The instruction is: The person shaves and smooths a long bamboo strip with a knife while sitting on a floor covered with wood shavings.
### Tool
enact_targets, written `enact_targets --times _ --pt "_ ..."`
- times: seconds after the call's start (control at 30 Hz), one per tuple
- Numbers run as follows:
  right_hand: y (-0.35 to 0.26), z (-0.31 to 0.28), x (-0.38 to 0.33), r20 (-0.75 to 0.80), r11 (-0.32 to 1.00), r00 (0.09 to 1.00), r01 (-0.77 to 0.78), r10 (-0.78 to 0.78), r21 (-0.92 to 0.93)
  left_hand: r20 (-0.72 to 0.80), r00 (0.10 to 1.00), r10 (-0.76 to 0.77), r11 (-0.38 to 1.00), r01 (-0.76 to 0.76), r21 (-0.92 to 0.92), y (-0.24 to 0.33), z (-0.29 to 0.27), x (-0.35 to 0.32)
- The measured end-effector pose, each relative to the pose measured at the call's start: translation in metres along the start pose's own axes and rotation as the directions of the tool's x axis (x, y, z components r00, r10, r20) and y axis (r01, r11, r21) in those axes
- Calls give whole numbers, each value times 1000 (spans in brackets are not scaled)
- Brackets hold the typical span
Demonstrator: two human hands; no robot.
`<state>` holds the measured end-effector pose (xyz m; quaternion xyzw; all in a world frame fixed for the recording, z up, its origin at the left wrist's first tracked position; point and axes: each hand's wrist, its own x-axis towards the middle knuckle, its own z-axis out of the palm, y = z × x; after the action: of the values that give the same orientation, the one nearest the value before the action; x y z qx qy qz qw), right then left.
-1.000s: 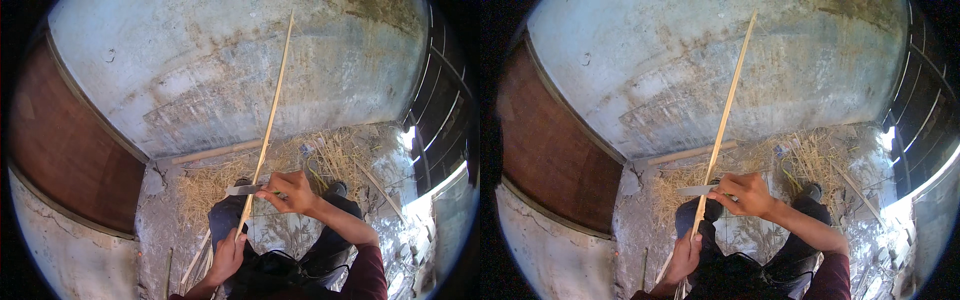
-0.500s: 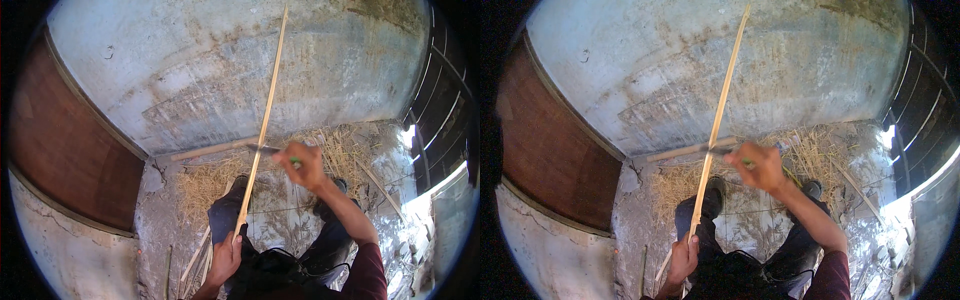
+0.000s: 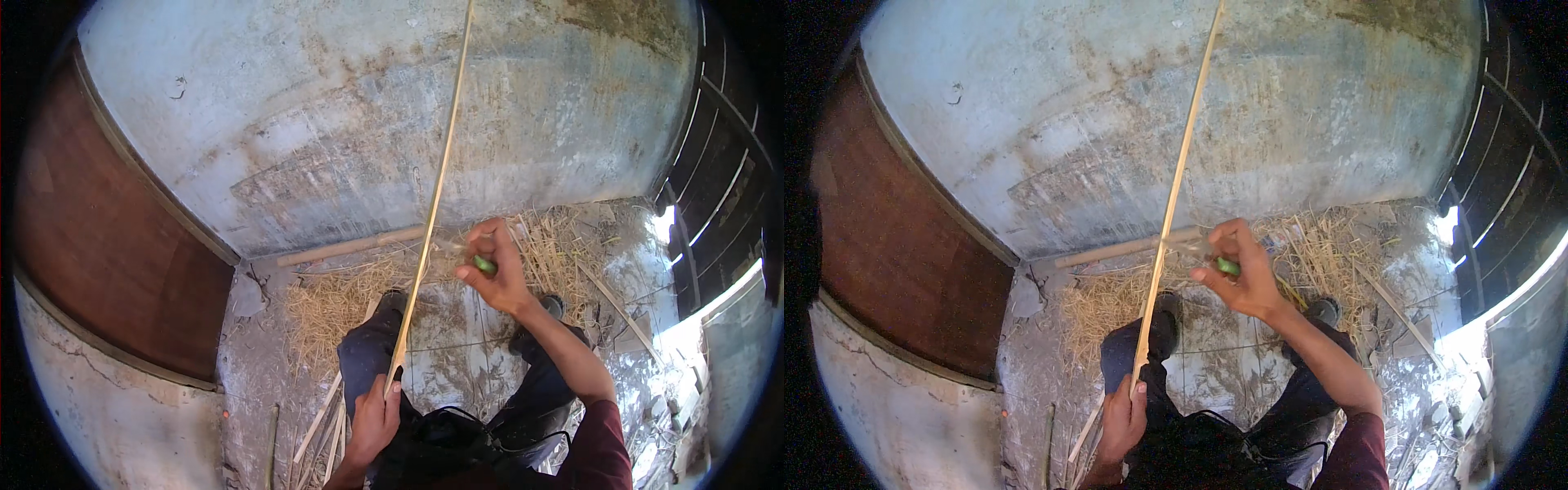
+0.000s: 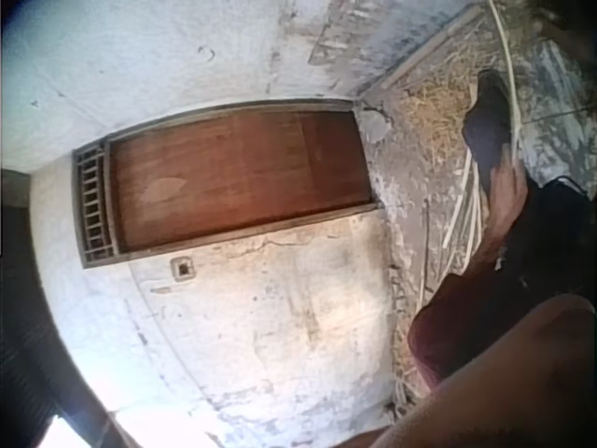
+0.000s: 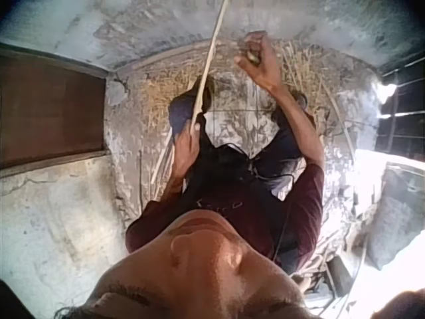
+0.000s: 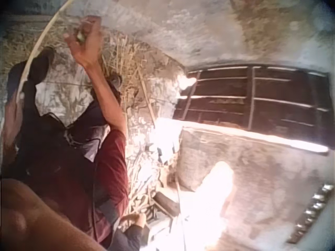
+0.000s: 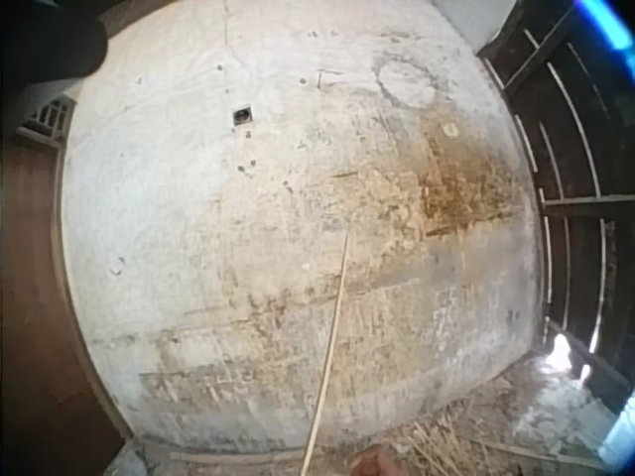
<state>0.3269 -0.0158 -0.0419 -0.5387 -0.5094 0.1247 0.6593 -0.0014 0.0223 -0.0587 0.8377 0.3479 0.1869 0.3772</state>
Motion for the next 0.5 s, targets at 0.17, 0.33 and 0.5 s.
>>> enact_targets --times 0.17,0.33,0.5 --pt "6 18 -2 172 992 985 -47 27 117 28 999 -26 999 28 -46 2 10 3" --pt "-1 34 -7 177 958 966 -218 186 184 72 997 10 1000 -10 -9 0 17 4" --pt "7 36 -10 252 917 927 -334 278 220 149 986 73 985 -48 -168 -8 10 23"
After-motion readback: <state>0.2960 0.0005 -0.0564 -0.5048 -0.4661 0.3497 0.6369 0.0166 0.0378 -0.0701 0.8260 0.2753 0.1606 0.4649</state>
